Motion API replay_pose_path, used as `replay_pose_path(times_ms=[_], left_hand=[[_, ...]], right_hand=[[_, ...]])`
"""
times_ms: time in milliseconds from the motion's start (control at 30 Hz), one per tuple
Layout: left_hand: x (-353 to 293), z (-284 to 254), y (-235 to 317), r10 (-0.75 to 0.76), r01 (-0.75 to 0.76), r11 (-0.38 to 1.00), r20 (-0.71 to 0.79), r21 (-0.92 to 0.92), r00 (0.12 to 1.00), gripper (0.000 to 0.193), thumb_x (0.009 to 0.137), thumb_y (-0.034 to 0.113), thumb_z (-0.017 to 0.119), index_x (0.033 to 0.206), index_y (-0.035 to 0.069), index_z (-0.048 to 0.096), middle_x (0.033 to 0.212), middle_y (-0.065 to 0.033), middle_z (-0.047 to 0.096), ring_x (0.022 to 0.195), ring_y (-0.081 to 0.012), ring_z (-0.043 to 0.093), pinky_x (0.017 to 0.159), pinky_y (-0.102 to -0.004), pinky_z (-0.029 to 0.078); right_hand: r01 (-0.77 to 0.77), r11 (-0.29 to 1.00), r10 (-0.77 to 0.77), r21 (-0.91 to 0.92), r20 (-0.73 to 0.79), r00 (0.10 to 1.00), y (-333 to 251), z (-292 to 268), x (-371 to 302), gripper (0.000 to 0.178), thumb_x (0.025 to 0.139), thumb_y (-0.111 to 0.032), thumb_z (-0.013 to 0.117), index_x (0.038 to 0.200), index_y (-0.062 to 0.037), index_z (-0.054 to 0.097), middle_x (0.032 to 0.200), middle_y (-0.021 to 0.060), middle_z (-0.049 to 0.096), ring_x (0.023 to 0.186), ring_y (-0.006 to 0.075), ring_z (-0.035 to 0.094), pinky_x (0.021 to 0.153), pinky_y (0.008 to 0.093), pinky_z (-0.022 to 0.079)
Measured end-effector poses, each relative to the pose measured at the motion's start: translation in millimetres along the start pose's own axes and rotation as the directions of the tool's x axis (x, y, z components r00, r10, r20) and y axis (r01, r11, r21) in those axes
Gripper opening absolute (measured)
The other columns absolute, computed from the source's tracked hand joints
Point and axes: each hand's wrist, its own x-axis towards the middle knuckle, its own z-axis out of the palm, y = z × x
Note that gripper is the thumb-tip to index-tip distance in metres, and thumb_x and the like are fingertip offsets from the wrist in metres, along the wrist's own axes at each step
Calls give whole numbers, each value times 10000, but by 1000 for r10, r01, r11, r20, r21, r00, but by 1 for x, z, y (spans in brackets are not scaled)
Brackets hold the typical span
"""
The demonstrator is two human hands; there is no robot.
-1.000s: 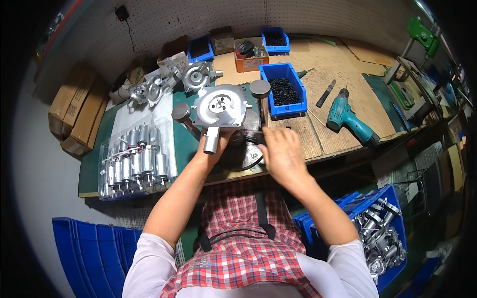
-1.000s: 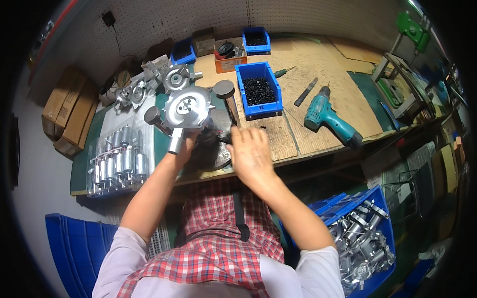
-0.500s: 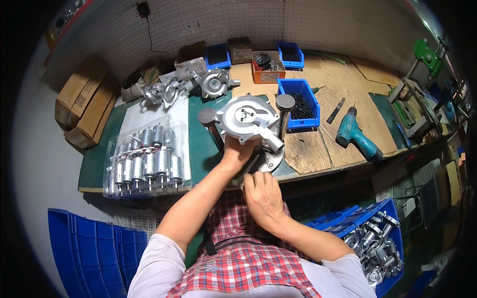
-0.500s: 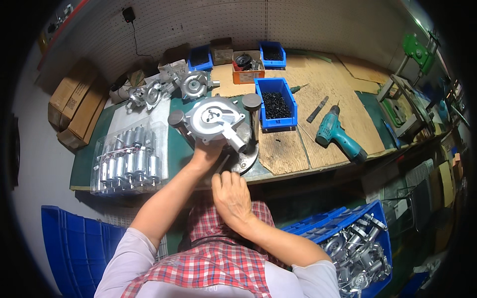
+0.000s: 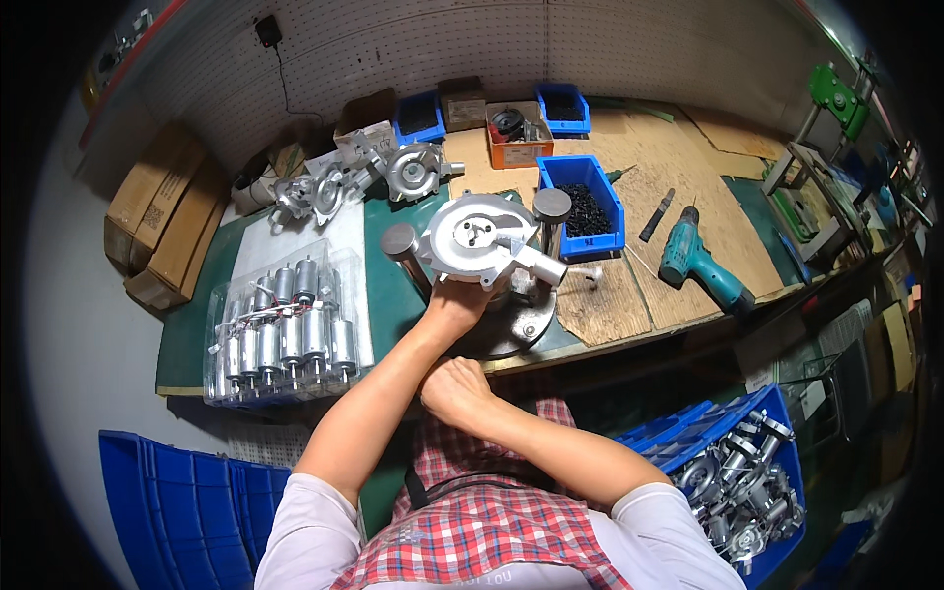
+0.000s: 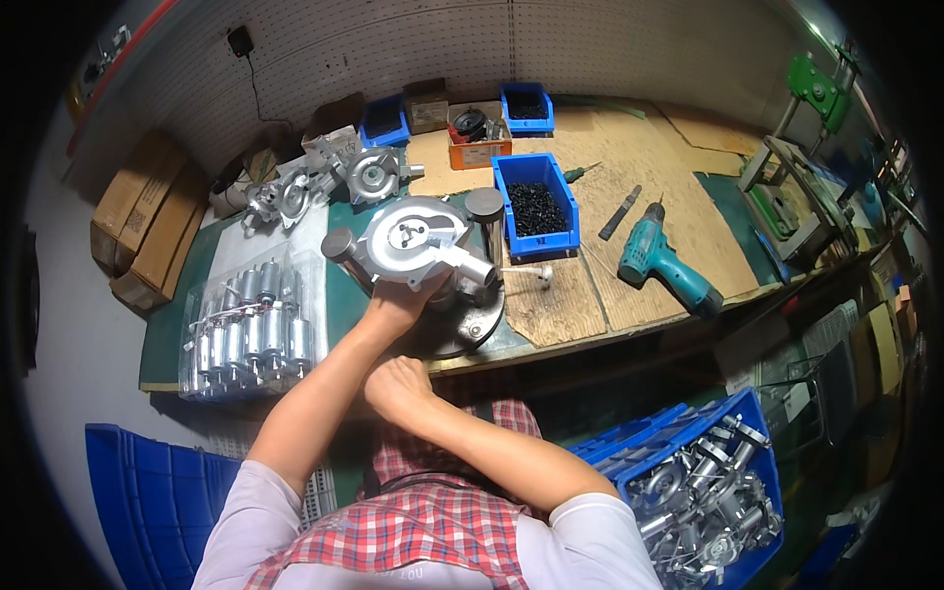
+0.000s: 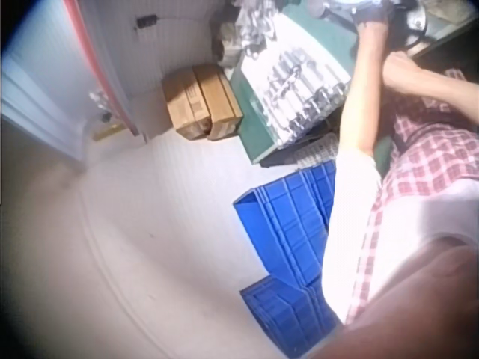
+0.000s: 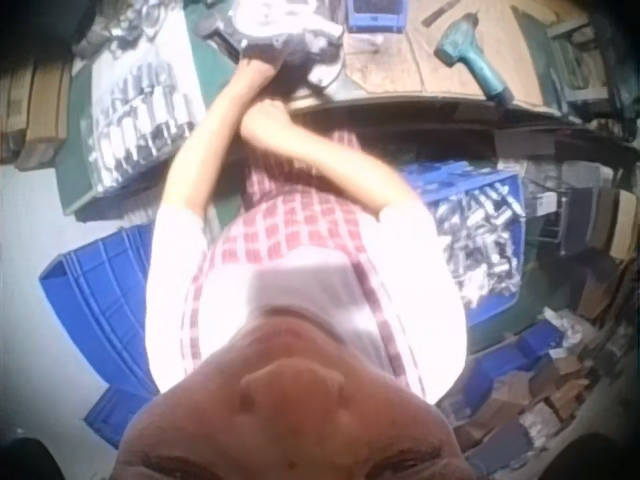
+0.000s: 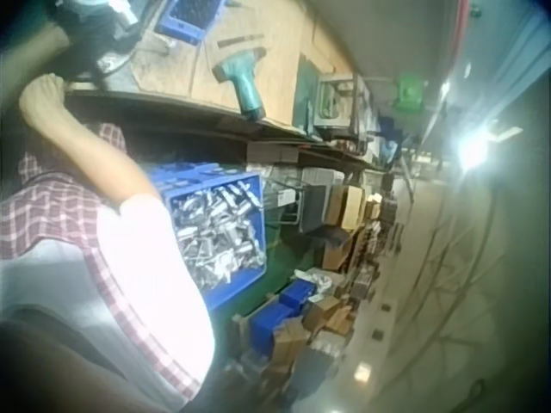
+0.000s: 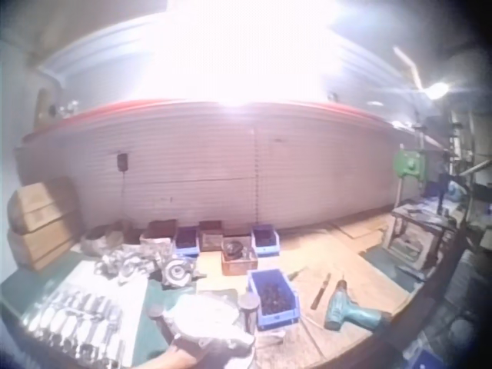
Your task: The person uses a cordless drill to fasten screws into a metal housing held in a bench vise. They repeatedly pick up cylindrical components, insert them into the housing, and secure them with the drill. The person also uses a screwdriver to adjust parts within the housing.
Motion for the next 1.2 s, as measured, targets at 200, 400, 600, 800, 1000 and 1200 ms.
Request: replay_pose_path(times_ms=[200,400,600,800,1000,1200], left_hand=[[1,5,11,-175,179,977,38,-120,984,353,951,279,629,1187,17,615,1115,-162,665,1050,-308,618,903,-410,465],[-1,9,8,-146,136,970,-38,-202,989,334,935,244,652,1171,8,619,1099,-152,672,1015,-288,627,880,-396,475],[3,1,11,-204,208,928,46,-307,978,362,918,242,681,1185,5,619,1132,-148,673,1050,-279,622,910,-392,470],[0,5,7,-246,262,920,91,-291,965,376,922,264,681,1185,3,617,1134,-150,674,1054,-278,622,913,-400,467],[2,6,6,-238,252,916,84,-312,968,370,929,269,675,1179,3,618,1120,-145,674,1042,-277,626,904,-403,469],[1,3,5,-171,177,950,48,-255,984,367,933,247,672,1200,3,612,1135,-150,667,1054,-282,619,913,-406,467]], right_hand=[[-317,884,350,345,-39,936,-5,-1,-15,188,779,-108,582,722,61,644,707,255,656,698,416,672,683,505,521],[-357,472,489,806,97,867,0,10,-27,185,874,-127,571,947,43,571,675,163,660,596,264,683,595,398,533],[-369,356,462,859,181,868,-3,-4,-32,82,985,-93,559,997,-12,552,719,40,651,540,85,572,515,242,469],[-367,346,450,863,191,873,-5,-13,-38,71,984,-89,564,1017,-26,573,718,30,645,531,72,553,507,241,451],[-302,234,479,924,160,863,12,-18,-64,130,975,-66,540,1080,-46,613,667,27,605,560,83,560,533,244,459],[-355,630,548,691,-71,834,25,-54,-99,230,981,-38,498,1202,-56,557,696,26,576,593,139,559,575,319,481]])
